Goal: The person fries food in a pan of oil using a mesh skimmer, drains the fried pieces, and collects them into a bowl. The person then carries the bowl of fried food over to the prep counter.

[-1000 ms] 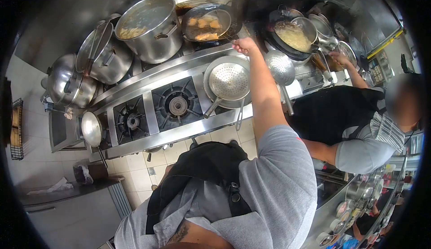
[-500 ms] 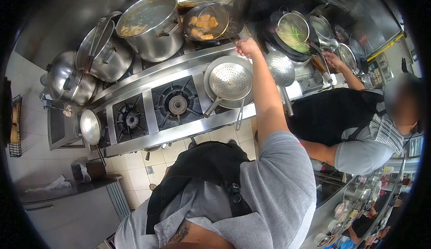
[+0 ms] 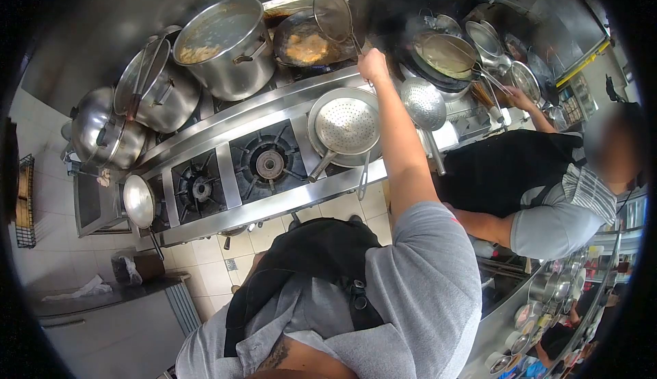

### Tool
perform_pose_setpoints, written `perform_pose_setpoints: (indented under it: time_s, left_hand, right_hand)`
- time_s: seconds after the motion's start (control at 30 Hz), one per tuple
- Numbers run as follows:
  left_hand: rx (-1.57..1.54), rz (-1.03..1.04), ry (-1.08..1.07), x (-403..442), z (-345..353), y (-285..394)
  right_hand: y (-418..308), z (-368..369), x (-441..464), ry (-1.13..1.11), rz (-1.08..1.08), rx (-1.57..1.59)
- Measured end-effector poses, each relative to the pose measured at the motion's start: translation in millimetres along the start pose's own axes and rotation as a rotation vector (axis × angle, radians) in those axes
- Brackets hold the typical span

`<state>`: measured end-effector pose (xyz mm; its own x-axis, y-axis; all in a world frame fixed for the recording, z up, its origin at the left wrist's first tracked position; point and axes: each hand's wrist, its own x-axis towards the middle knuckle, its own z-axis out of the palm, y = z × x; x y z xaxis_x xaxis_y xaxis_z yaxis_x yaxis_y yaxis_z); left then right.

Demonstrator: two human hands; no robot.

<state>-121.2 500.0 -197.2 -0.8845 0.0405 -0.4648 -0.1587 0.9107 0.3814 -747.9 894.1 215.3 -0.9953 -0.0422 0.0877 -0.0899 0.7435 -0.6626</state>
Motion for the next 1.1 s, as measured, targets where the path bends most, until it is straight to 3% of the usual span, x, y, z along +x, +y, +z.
perform_pose_setpoints:
  time_s: [0.2,0.33,0.4,0.47,0.5,0.6,0.67,0.83,0.87,0.93,1.0,1.03,1.07,1.1]
  left_hand:
    - [-0.176,-0.063,-0.009,-13.4,-13.1,14.2]
    - [-0.494,-0.082,0.076,-37.9,-23.4,29.9]
    - [-0.487,-0.087,0.080,-43.7,-24.6,35.3]
    - [-0.304,-0.061,0.048,-37.7,-10.7,19.0]
    - [-0.124,-0.035,0.023,-35.0,-2.1,11.5]
    - [-0.147,-0.052,0.011,-41.1,-8.9,23.9]
    - [-0.190,-0.076,-0.002,-47.3,-21.9,36.0]
    - [-0.299,-0.134,-0.054,-61.5,-16.1,40.0]
    - [-0.612,-0.249,-0.007,-65.0,-15.2,43.5]
    - [-0.927,-0.367,0.041,-66.8,-11.7,42.8]
    - [-0.698,-0.316,-0.016,-58.5,-14.1,39.3]
    - [-0.583,-0.288,-0.044,-53.5,-12.0,34.9]
    - [-0.467,-0.257,-0.072,-47.6,-9.8,29.9]
    - [-0.349,-0.224,-0.098,-41.2,-8.5,24.6]
  right_hand:
    - [-2.0,-22.4,-7.3,0.129,0.061,0.133]
    - [22.5,-15.5,1.9,0.412,-0.053,0.065]
    - [35.5,-9.8,4.1,0.484,-0.068,0.036]
    - [68.3,10.9,15.7,0.539,0.051,-0.026]
    - [87.1,21.8,20.2,0.536,0.050,-0.025]
    - [158.9,58.3,38.8,0.280,0.225,-0.197]
    - [177.2,71.3,45.6,0.278,0.301,-0.180]
    - [136.8,45.4,32.0,0.384,0.072,-0.100]
    - [122.8,38.0,27.4,0.465,0.003,-0.086]
    - [78.2,16.0,8.5,0.560,-0.026,-0.014]
    - [44.4,-6.1,-1.8,0.371,0.089,0.104]
    - [54.5,1.2,12.5,0.439,-0.058,0.053]
    - [51.9,0.8,18.9,0.441,-0.055,0.049]
    - [48.6,1.6,24.2,0.301,0.025,0.099]
